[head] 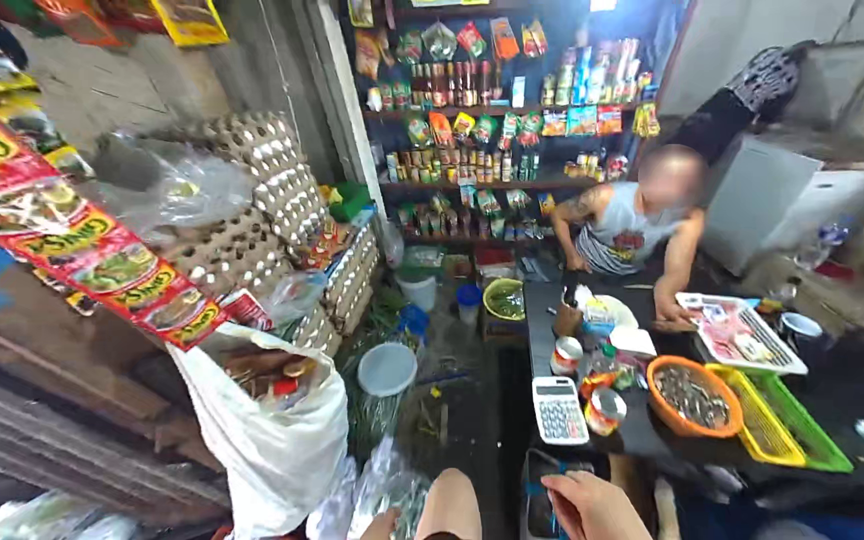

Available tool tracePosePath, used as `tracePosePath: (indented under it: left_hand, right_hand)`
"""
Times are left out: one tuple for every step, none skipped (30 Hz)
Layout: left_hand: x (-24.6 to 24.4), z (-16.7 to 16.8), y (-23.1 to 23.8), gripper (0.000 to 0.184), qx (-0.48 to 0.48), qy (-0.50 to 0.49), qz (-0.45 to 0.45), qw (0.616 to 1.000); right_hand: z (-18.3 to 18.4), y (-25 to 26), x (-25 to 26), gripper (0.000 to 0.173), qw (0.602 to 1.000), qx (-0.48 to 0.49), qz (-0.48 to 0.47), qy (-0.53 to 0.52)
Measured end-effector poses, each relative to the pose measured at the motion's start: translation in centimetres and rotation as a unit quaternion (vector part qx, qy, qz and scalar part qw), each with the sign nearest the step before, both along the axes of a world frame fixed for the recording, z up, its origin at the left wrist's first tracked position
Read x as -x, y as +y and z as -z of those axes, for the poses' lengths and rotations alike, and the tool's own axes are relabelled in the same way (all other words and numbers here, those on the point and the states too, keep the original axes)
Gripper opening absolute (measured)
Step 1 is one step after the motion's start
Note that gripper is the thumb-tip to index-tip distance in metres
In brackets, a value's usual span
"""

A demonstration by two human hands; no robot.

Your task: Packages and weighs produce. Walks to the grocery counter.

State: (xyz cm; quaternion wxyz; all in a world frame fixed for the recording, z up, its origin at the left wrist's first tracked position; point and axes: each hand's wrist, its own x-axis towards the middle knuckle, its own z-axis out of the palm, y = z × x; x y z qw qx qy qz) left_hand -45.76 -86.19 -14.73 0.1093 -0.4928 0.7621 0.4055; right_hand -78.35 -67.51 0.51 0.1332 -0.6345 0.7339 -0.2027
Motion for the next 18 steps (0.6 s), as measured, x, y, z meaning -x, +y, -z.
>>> tracePosePath:
  left_hand:
    - [1.8,-0.7,-1.2,0.063,0.009,0.009,0.001,1.000]
    - [3.5,-1.3,-2.3,0.063,0.016,0.021,0.004,1.000]
    - [5.0,-1.7,-3.5,0.062,0.023,0.035,0.008,0.999]
    - [6.6,-2.1,-4.8,0.062,0.024,0.049,0.013,0.998]
    - [8.1,-2.5,-6.2,0.061,0.021,0.063,0.020,0.998]
    - [9.5,-2.9,-7.7,0.061,0.019,0.075,0.029,0.997]
    - [10.9,-3.3,-9.4,0.061,0.016,0.085,0.036,0.996]
    - [12.1,-3.5,-11.2,0.061,0.014,0.095,0.044,0.994]
    - [13.4,-3.6,-12.9,0.060,0.008,0.110,0.053,0.993]
    - [14.6,-3.8,-14.8,0.059,0.001,0.129,0.062,0.990]
    - [15.9,-4.1,-16.9,0.058,-0.007,0.150,0.072,0.986]
    - [17.4,-4.7,-19.5,0.057,-0.013,0.173,0.080,0.982]
    - [19.2,-5.5,-22.8,0.056,-0.012,0.202,0.083,0.976]
    - [21.3,-6.8,-26.5,0.055,-0.004,0.234,0.081,0.969]
    - [23.7,-8.8,-30.7,0.055,0.012,0.270,0.076,0.960]
    - [26.2,-11.3,-35.2,0.055,0.040,0.308,0.070,0.948]
    - [28.8,-14.3,-39.9,0.054,0.080,0.349,0.067,0.931]
    - [31.7,-17.8,-44.6,0.054,0.130,0.398,0.066,0.906]
  right_hand:
    - [-0.1,-0.8,0.6,0.025,1.000,0.015,0.000,-0.005]
    - [0.0,-1.5,1.2,0.025,1.000,0.026,-0.001,-0.014]
    - [0.2,-2.2,1.9,0.025,0.999,0.035,-0.002,-0.026]
    - [0.5,-2.8,2.7,0.025,0.998,0.043,-0.006,-0.038]
    - [0.7,-3.5,3.7,0.024,0.997,0.053,-0.011,-0.049]
    - [0.8,-4.3,4.7,0.024,0.996,0.062,-0.014,-0.056]
    - [0.6,-5.5,5.8,0.023,0.996,0.063,-0.015,-0.057]
    - [0.2,-6.9,7.1,0.023,0.997,0.059,-0.012,-0.047]
    - [-0.6,-8.7,8.5,0.022,0.998,0.056,-0.006,-0.022]
    - [-1.8,-10.9,9.9,0.021,0.998,0.062,0.003,0.012]
    - [-3.5,-13.5,11.3,0.018,0.995,0.082,0.007,0.049]
    - [-5.4,-16.7,13.0,0.017,0.988,0.122,0.005,0.095]
    - [-7.6,-20.4,14.8,0.017,0.974,0.174,0.002,0.146]
    - [-10.0,-24.5,16.5,0.020,0.949,0.240,0.003,0.203]
    - [-12.6,-28.7,18.2,0.025,0.922,0.299,0.006,0.247]
    - [-15.1,-32.7,19.6,0.028,0.900,0.343,0.008,0.270]
    - [-17.4,-36.6,20.8,0.030,0.884,0.373,0.012,0.282]
    - [-19.5,-40.2,22.0,0.032,0.871,0.393,0.019,0.294]
